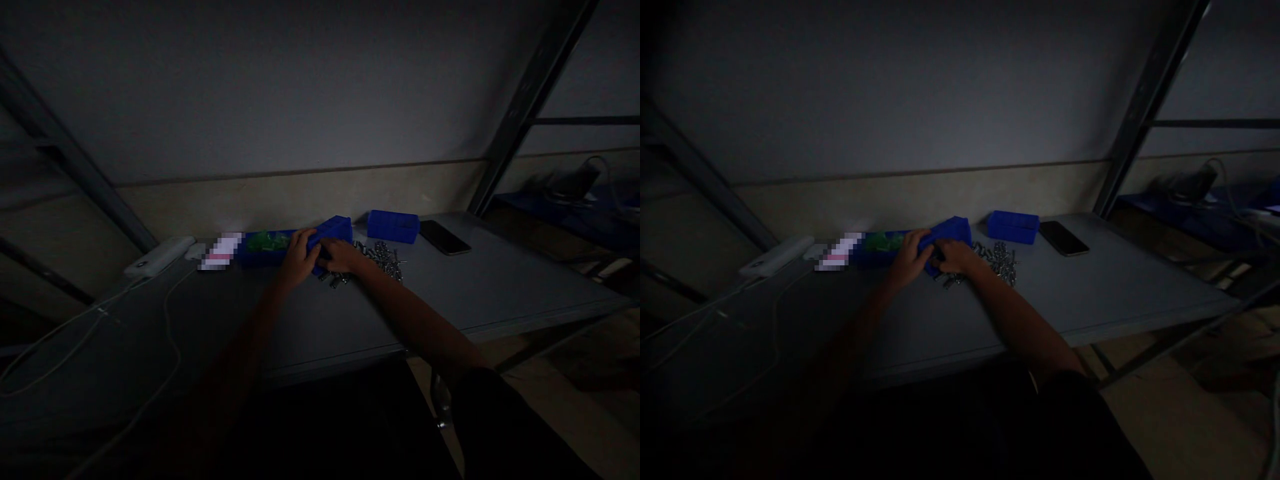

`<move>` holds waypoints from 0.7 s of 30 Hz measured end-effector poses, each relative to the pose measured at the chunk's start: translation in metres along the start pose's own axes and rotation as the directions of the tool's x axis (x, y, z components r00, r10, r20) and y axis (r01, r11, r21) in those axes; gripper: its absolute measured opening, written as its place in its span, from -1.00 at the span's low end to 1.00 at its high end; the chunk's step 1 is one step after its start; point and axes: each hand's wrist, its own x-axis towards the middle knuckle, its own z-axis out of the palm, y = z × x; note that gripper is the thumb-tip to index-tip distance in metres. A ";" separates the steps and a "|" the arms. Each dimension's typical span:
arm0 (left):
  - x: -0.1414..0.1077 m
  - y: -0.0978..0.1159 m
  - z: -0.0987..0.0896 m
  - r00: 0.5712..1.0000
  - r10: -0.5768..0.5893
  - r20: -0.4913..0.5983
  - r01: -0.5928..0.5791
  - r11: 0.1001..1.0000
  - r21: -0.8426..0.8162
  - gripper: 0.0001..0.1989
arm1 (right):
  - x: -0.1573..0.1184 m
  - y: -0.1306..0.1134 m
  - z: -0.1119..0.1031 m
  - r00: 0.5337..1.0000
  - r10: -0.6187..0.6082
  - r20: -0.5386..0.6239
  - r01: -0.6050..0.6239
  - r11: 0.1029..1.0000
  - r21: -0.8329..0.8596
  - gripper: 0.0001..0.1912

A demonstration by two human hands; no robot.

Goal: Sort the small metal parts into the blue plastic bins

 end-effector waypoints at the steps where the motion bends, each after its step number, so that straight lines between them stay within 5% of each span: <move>1: 0.000 0.000 0.000 1.000 0.006 0.000 -0.006 1.000 0.003 -0.65 | 0.001 0.000 0.000 1.000 0.004 0.004 -0.004 1.000 -0.009 -0.56; 21: 0.001 0.000 0.001 1.000 0.004 0.011 -0.004 1.000 0.006 -0.66 | 0.004 -0.004 -0.002 0.997 0.010 0.079 -0.008 1.000 -0.029 -0.65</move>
